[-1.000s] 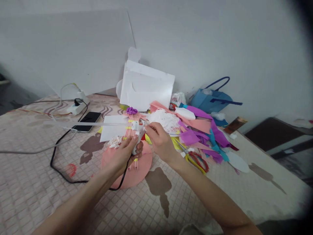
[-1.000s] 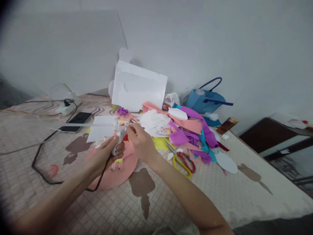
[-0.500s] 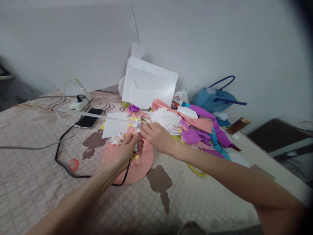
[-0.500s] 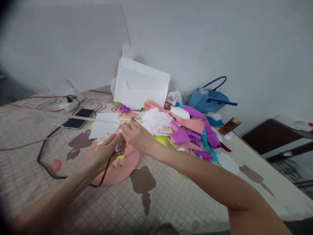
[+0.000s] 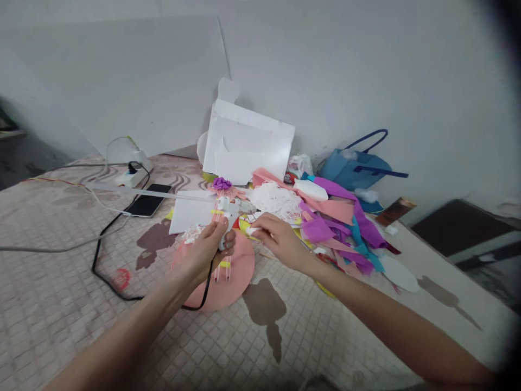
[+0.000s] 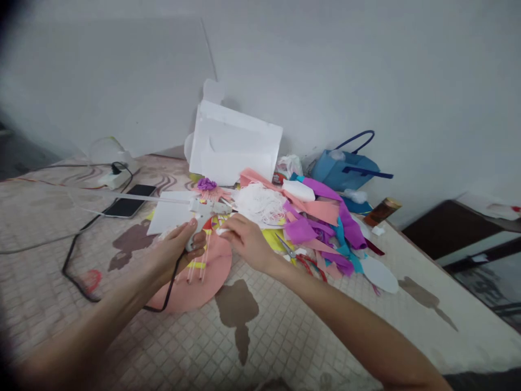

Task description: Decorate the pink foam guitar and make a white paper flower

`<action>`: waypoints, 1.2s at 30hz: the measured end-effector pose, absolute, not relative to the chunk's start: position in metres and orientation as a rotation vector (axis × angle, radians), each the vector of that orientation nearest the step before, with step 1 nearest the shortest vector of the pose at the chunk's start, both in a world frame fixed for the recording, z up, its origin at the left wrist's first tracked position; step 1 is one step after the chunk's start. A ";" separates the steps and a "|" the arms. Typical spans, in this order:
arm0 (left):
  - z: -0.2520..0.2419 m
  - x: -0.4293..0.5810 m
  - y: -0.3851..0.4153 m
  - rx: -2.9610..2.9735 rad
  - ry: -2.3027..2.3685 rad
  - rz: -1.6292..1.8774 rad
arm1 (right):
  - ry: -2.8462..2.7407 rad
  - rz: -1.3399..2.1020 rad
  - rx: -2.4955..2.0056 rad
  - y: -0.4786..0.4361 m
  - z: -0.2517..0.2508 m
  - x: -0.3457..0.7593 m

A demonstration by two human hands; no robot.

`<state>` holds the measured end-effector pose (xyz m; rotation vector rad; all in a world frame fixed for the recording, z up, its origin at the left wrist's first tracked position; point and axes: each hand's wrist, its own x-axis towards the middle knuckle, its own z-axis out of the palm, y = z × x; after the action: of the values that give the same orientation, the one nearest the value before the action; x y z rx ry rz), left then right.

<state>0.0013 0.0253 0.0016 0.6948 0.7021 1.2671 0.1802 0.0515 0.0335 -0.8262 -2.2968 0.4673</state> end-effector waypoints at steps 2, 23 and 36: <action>0.001 0.000 0.024 0.699 0.677 1.249 | -2.012 0.818 -0.962 0.049 0.029 0.183; -0.001 0.007 0.017 1.177 0.965 1.410 | -2.036 -0.149 -1.146 0.047 0.028 0.143; 0.001 0.006 0.015 1.368 1.105 1.449 | -1.956 -0.077 -1.168 0.053 0.023 0.130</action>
<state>0.0061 0.0146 0.0011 1.3677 1.1051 1.4493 0.1296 0.0529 0.0233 -1.1676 -1.9560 -0.0775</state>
